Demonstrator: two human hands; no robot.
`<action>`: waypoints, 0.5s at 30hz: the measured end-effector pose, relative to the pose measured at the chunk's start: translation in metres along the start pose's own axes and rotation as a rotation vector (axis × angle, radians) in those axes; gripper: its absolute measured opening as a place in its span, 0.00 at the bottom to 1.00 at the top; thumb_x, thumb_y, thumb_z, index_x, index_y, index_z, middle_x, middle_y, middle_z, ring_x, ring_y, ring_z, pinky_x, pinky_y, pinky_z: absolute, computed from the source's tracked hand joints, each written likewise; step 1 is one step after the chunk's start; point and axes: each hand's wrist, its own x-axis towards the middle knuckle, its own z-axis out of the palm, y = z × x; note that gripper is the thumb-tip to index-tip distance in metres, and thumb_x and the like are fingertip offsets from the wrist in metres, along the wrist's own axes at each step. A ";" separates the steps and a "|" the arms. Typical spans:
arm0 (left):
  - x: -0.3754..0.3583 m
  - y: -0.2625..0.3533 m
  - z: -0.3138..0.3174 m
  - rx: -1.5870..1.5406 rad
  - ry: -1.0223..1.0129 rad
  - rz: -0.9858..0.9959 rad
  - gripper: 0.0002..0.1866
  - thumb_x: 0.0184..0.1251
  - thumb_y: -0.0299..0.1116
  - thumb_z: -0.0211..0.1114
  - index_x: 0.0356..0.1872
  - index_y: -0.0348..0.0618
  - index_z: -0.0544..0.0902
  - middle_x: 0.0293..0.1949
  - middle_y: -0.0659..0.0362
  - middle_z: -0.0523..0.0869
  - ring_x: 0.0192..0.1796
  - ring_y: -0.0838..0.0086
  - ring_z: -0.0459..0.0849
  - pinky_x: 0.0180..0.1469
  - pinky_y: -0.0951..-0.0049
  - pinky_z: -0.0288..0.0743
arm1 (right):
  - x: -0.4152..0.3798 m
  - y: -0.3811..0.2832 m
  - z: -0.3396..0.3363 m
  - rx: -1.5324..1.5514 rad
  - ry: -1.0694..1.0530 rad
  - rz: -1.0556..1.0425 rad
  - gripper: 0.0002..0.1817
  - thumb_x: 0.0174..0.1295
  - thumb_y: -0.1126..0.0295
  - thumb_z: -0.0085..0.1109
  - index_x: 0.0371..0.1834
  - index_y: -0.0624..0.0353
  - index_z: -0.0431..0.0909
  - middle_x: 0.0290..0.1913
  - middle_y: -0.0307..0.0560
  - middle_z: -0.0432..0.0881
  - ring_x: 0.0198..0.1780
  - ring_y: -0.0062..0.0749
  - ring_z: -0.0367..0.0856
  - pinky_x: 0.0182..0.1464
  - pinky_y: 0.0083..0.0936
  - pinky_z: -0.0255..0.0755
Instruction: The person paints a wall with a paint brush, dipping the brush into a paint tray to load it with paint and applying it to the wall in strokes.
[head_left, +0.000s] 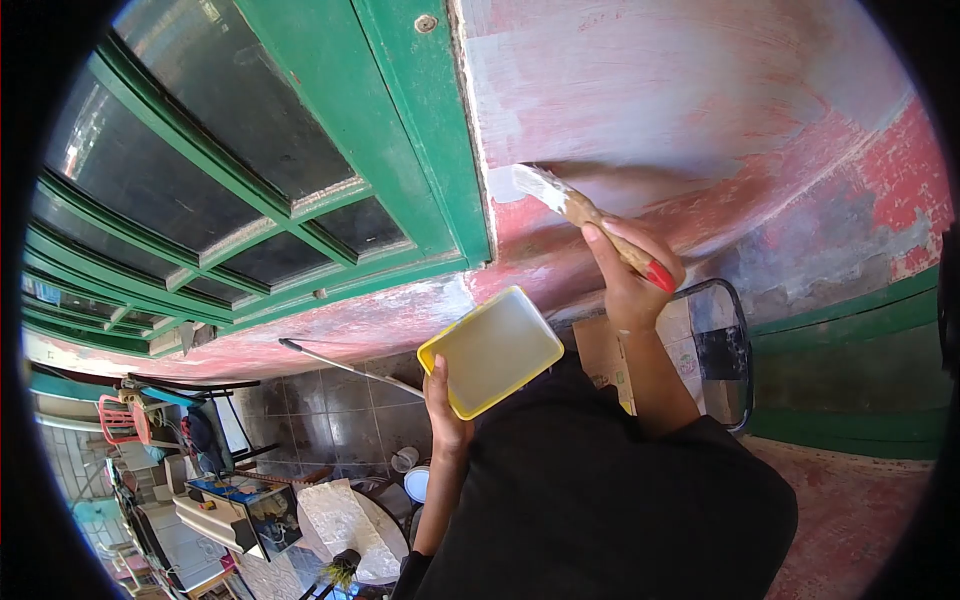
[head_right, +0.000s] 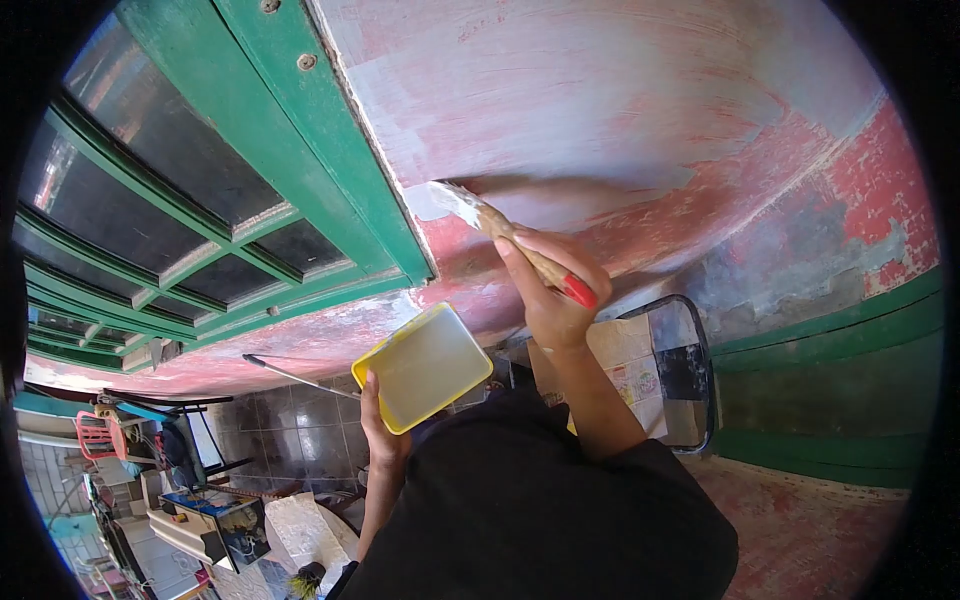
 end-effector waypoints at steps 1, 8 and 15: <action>0.000 0.000 0.001 0.001 0.010 0.008 0.28 0.81 0.52 0.50 0.67 0.39 0.72 0.60 0.56 0.80 0.63 0.70 0.78 0.67 0.66 0.69 | -0.002 -0.003 -0.005 0.000 0.005 0.011 0.13 0.51 0.83 0.76 0.40 0.66 0.86 0.38 0.53 0.90 0.39 0.34 0.89 0.42 0.26 0.82; 0.001 0.002 0.003 0.005 0.000 -0.014 0.29 0.80 0.53 0.50 0.68 0.39 0.72 0.60 0.55 0.80 0.64 0.70 0.78 0.67 0.66 0.69 | 0.000 -0.011 0.008 0.071 -0.091 -0.025 0.12 0.53 0.83 0.75 0.39 0.66 0.86 0.41 0.53 0.88 0.40 0.33 0.87 0.45 0.26 0.81; 0.001 0.003 0.002 0.004 -0.025 -0.001 0.29 0.81 0.53 0.50 0.68 0.39 0.72 0.60 0.56 0.80 0.64 0.70 0.78 0.67 0.66 0.69 | 0.007 0.000 0.002 0.001 -0.005 -0.049 0.12 0.52 0.83 0.76 0.39 0.65 0.86 0.39 0.52 0.89 0.39 0.34 0.89 0.42 0.27 0.82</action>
